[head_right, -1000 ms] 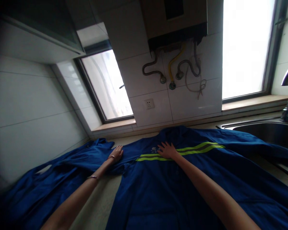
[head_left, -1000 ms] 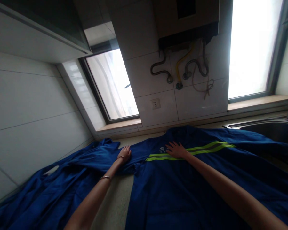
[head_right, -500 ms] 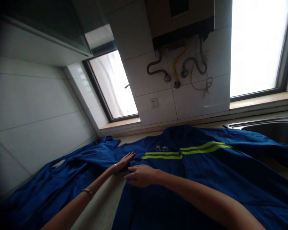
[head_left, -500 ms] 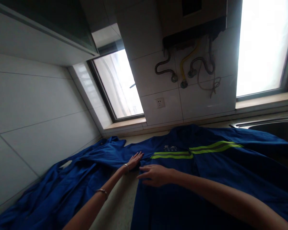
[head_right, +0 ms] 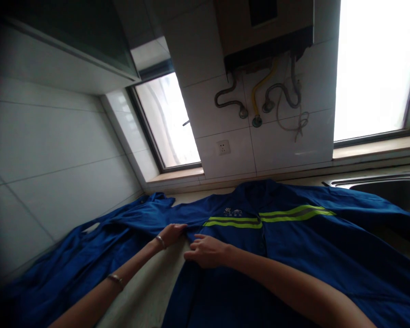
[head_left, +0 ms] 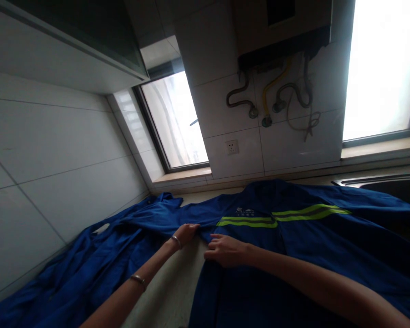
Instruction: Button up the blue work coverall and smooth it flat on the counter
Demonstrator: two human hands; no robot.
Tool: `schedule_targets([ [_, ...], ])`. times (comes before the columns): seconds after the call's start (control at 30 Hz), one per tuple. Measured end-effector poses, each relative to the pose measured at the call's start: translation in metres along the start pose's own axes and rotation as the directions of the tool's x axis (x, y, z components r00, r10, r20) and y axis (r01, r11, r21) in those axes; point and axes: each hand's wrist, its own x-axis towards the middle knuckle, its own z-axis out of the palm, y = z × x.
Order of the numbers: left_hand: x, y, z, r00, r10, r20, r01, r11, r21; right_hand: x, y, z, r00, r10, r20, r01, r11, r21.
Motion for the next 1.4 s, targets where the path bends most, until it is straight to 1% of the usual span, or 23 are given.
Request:
schedule_targets([
  [0.07,-0.001,-0.002,0.000,1.000,-0.013,0.014,0.012,0.998,0.068,-0.001,0.000,-0.002,1.000,-0.001,0.025,0.001,1.000,-0.018],
  [0.17,-0.003,0.000,-0.006,0.999,-0.046,-0.006,0.046,0.997,0.054,-0.002,-0.002,-0.004,0.999,0.030,0.027,-0.031,0.999,0.027],
  [0.2,-0.003,0.003,-0.010,0.996,-0.086,-0.001,0.086,0.995,0.046,-0.002,-0.002,-0.004,0.999,0.047,0.010,-0.048,0.996,0.080],
  [0.27,-0.002,0.011,-0.020,0.983,-0.184,0.023,0.184,0.983,0.026,-0.003,0.002,-0.004,0.994,0.095,-0.048,-0.080,0.964,0.255],
  [0.33,0.001,0.023,-0.029,0.974,-0.227,0.028,0.227,0.974,-0.006,-0.005,0.011,-0.004,0.968,0.217,-0.127,-0.143,0.891,0.432],
  [0.37,0.001,0.030,-0.032,0.980,-0.199,0.014,0.199,0.980,-0.023,-0.006,0.016,-0.004,0.943,0.295,-0.157,-0.186,0.854,0.485],
  [0.43,0.000,0.042,-0.034,0.997,-0.072,-0.023,0.072,0.997,-0.032,-0.010,0.026,-0.004,0.895,0.403,-0.191,-0.264,0.823,0.503],
  [0.47,-0.002,0.046,-0.032,0.999,-0.001,-0.033,0.000,1.000,-0.024,-0.013,0.029,-0.003,0.895,0.403,-0.192,-0.274,0.836,0.476],
  [0.53,-0.009,0.049,-0.025,0.995,0.095,-0.024,-0.095,0.995,-0.017,-0.016,0.030,-0.002,0.945,0.285,-0.159,-0.202,0.895,0.398],
  [0.6,-0.016,0.042,-0.018,0.994,0.113,-0.010,-0.114,0.993,-0.026,-0.017,0.024,0.000,0.986,0.131,-0.105,-0.091,0.942,0.322],
  [0.67,-0.024,0.029,-0.013,0.992,0.121,-0.027,-0.121,0.992,-0.028,-0.015,0.016,0.001,0.998,0.047,-0.030,-0.038,0.966,0.257],
  [0.77,-0.035,0.007,-0.013,0.987,0.134,-0.087,-0.133,0.991,0.024,-0.011,0.009,0.000,0.996,0.058,0.061,-0.069,0.979,0.194],
  [0.87,-0.044,-0.007,-0.012,0.988,0.099,-0.118,-0.085,0.989,0.118,-0.010,0.009,-0.003,0.986,0.161,0.042,-0.166,0.953,0.252],
  [0.93,-0.049,-0.013,-0.010,0.988,0.086,-0.128,-0.062,0.982,0.179,-0.009,0.009,-0.003,0.948,0.319,0.004,-0.305,0.900,0.311],
  [0.97,-0.050,-0.014,-0.008,0.986,0.098,-0.131,-0.070,0.976,0.205,-0.007,0.008,-0.003,0.907,0.420,-0.009,-0.395,0.861,0.320],
  [1.03,-0.052,-0.017,-0.005,0.979,0.159,-0.124,-0.125,0.961,0.247,-0.003,0.007,0.000,0.805,0.594,-0.011,-0.568,0.774,0.279],
  [1.07,-0.052,-0.019,-0.004,0.974,0.196,-0.116,-0.160,0.952,0.262,0.000,0.007,0.002,0.761,0.649,-0.005,-0.629,0.740,0.237],
  [1.1,-0.053,-0.021,-0.002,0.968,0.229,-0.106,-0.193,0.942,0.275,0.004,0.007,0.004,0.732,0.681,0.004,-0.670,0.718,0.188],
  [1.13,-0.053,-0.023,-0.001,0.962,0.255,-0.097,-0.219,0.934,0.283,0.007,0.007,0.006,0.719,0.695,0.015,-0.690,0.711,0.136],
  [1.2,-0.054,-0.027,0.002,0.958,0.274,-0.087,-0.240,0.928,0.284,0.015,0.008,0.012,0.724,0.690,0.029,-0.690,0.723,0.039],
  [1.27,-0.056,-0.030,0.004,0.960,0.266,-0.085,-0.236,0.935,0.263,0.019,0.008,0.016,0.749,0.661,0.037,-0.661,0.750,-0.026],
  [1.33,-0.057,-0.032,0.003,0.964,0.256,-0.075,-0.234,0.946,0.225,0.019,0.009,0.020,0.795,0.605,0.049,-0.603,0.796,-0.050],
  [1.4,-0.057,-0.030,-0.004,0.977,0.202,-0.061,-0.190,0.968,0.164,0.015,0.013,0.022,0.861,0.506,0.048,-0.507,0.862,0.012],
])
